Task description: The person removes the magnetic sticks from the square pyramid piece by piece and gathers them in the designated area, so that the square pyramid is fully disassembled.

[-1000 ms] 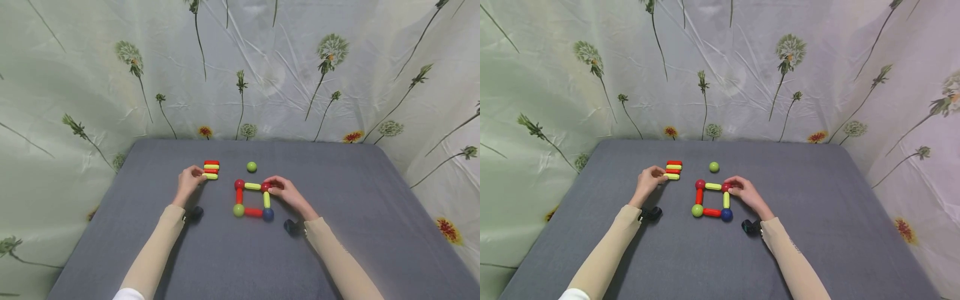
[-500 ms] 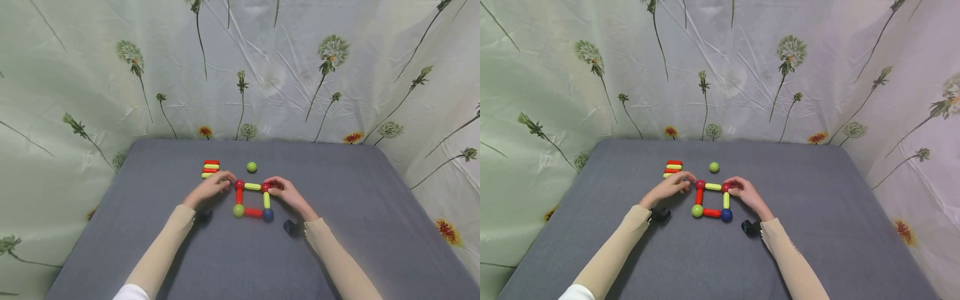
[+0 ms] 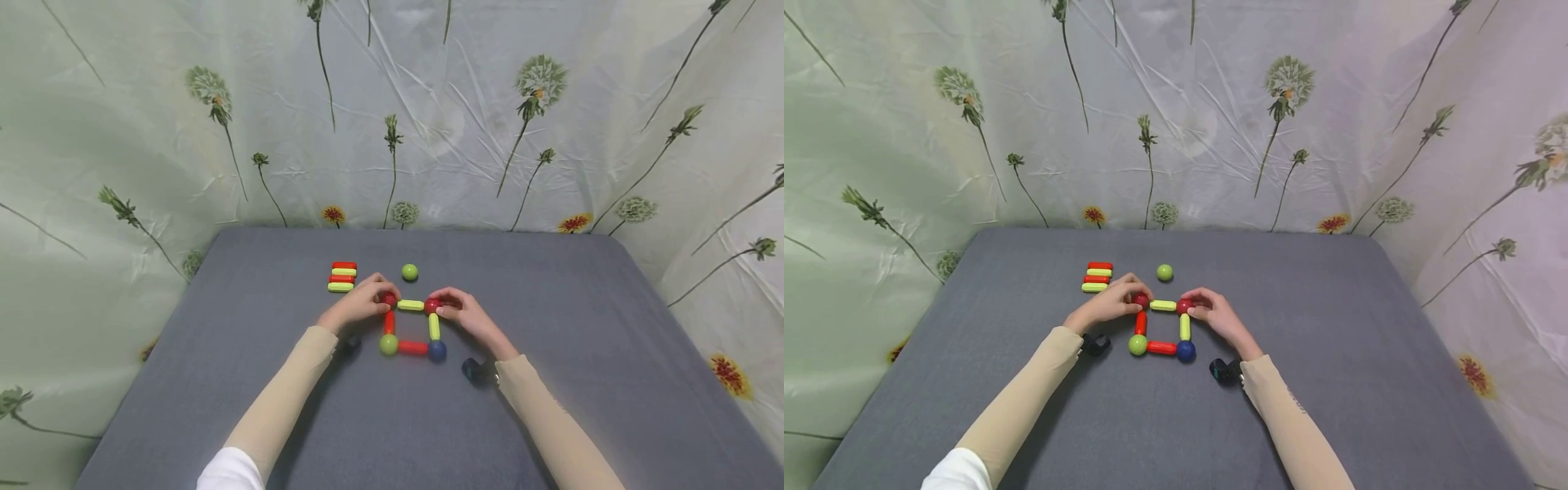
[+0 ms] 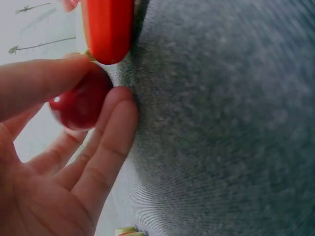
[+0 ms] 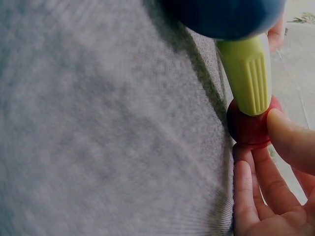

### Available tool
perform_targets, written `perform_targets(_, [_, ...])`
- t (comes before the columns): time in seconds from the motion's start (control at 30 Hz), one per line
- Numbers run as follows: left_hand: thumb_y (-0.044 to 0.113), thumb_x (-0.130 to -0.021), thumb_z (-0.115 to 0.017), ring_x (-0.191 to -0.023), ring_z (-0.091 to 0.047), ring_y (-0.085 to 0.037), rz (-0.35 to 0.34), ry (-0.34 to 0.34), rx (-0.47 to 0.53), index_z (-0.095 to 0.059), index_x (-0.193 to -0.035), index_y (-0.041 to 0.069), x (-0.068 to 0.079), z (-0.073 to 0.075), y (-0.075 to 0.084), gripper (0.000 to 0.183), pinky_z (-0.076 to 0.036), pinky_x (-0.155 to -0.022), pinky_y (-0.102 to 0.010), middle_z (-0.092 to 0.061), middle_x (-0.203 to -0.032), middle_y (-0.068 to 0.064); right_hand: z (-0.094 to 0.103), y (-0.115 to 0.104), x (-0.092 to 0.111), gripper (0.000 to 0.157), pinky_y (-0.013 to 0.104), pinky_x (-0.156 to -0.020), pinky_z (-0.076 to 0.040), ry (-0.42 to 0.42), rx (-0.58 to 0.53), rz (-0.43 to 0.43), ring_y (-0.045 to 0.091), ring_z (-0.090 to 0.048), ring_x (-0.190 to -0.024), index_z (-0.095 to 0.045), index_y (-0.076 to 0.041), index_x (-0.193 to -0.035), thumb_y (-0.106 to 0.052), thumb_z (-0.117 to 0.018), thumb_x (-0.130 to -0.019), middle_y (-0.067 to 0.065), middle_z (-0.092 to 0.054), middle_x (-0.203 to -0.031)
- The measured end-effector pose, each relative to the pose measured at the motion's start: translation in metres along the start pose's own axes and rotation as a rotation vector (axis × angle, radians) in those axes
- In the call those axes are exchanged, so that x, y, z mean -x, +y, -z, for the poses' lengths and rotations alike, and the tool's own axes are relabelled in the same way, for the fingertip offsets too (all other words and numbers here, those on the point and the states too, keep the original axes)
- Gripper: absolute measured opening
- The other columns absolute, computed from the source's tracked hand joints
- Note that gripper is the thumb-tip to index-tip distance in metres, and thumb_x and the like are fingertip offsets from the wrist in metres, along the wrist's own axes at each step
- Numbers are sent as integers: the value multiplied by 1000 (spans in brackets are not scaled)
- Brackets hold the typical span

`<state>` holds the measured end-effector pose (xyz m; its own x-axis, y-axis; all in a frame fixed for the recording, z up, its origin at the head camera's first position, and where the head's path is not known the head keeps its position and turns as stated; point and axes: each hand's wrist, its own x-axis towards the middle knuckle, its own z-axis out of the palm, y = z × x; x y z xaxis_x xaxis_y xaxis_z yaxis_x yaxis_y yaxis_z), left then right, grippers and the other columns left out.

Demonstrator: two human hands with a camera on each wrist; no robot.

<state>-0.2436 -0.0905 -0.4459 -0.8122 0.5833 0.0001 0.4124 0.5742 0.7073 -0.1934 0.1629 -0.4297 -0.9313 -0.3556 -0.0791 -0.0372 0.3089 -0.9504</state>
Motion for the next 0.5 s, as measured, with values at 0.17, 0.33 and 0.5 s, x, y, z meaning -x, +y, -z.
perform_targets(0.17, [4, -89, -66, -92, -56, -27, 82, 177, 130, -64, -114, 5, -11, 0, -6, 25, -48, -79, -36, -55, -106, -12, 0, -1, 0, 27, 36, -90, -44, 2, 10, -3, 27, -55, -102, -56, 8, -120, 2, -55, -93, 22, -59, -115])
perform_targets(0.33, [4, -89, -66, -99, -59, -28, 198, 303, 237, -60, -115, 5, -31, -2, -15, 26, -49, -78, -37, -60, -116, -14, 1, -1, 1, 29, 37, -90, -44, -7, 5, 2, 28, -55, -102, -56, 8, -122, 2, -55, -93, 22, -58, -117])
perform_targets(0.5, [3, -90, -65, -103, -59, -29, 222, 320, 246, -60, -115, 5, -43, -3, -17, 26, -49, -84, -39, -60, -120, -15, 1, 0, 0, 29, 38, -91, -44, -7, -1, 3, 29, -55, -103, -56, 7, -122, 1, -56, -94, 22, -58, -118])
